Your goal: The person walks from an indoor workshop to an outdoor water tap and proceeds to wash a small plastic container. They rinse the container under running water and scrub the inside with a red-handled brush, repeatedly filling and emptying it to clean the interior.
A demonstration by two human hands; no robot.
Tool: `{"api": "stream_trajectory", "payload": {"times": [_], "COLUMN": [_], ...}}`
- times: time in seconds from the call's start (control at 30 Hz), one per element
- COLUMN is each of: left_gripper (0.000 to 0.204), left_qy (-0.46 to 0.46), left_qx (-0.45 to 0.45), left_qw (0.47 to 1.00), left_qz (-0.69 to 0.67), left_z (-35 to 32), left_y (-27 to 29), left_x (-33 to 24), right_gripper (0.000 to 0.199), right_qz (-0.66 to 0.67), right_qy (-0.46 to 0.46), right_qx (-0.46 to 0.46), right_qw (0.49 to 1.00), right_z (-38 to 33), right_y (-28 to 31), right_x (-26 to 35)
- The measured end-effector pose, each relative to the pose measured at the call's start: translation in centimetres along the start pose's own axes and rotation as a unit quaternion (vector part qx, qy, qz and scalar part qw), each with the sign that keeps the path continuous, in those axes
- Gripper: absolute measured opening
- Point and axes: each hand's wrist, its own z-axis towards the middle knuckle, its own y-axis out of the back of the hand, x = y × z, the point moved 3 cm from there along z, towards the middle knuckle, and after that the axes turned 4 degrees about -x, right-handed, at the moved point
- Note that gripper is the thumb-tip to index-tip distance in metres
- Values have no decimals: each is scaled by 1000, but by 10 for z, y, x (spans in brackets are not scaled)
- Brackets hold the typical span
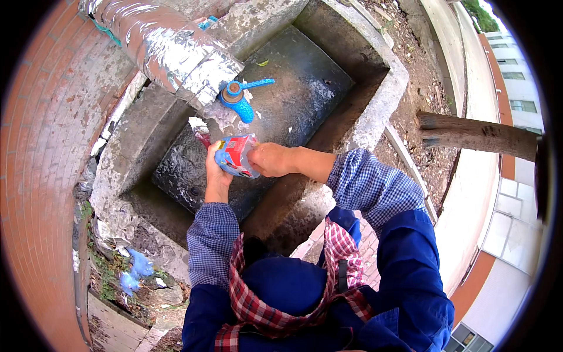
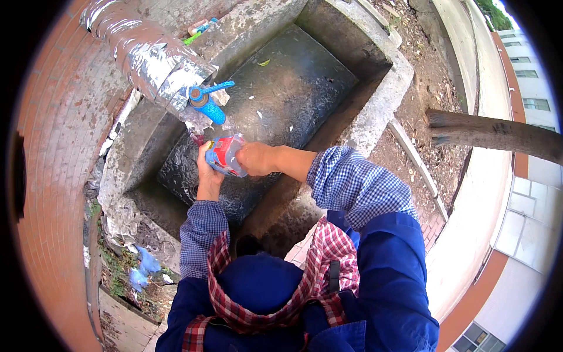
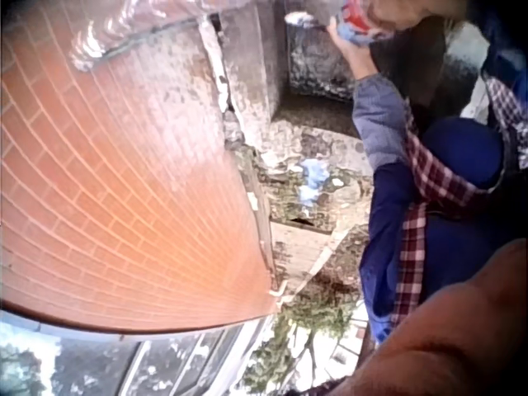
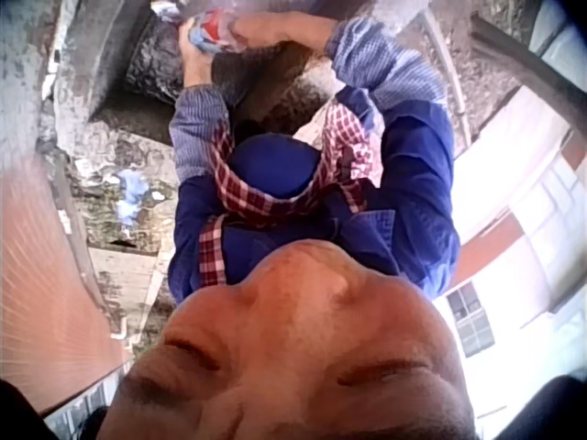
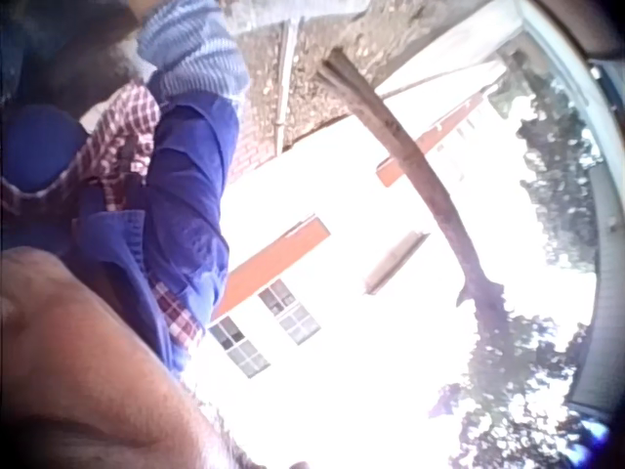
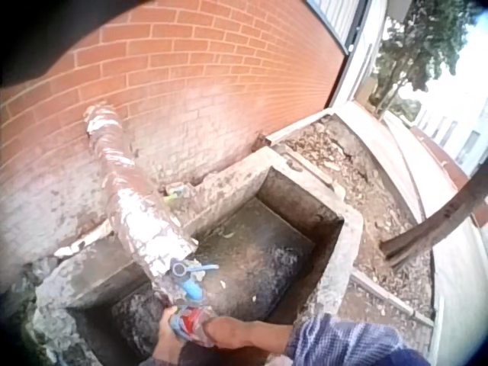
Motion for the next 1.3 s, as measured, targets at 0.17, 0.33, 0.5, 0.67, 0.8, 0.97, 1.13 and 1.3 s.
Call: {"api": "stream_trajectory", "payload": {"times": [0.17, 0.33, 0.5, 0.67, 0.8, 0.97, 1.13, 1.3], "left_gripper": [34, 36, 37, 45, 45, 44, 39, 41], "left_qy": [3, 12, 23, 30, 26, 19, 26, 32], "left_qx": [-13, -11, -39, -49, -38, -45, -39, -52], "left_qw": [1000, 1000, 998, 998, 998, 998, 999, 998], "left_qz": [13, -11, -32, -31, -40, -34, -24, 5], "left_z": [20, 16, 23, 23, 28, 29, 20, 20], "left_y": [5, -4, 2, 3, 8, 17, 11, 12], "left_x": [-5, -12, -13, -14, -10, -11, -9, -6], "right_gripper": [8, 8, 11, 10, 10, 13, 18, 19], "right_qz": [196, 288, 398, 478, 527, 175, 71, 22], "right_qy": [-102, -94, -96, -105, -79, 16, 44, 35], "right_qx": [90, 61, 22, -4, -22, -109, -79, 14], "right_qw": [971, 951, 912, 872, 846, 978, 993, 999], "right_z": [1, 15, 15, 13, 13, 11, 9, 11], "right_y": [27, 31, 25, 37, 27, 36, 28, 15], "right_x": [1, -6, -16, -10, -18, -13, -14, -15]}}
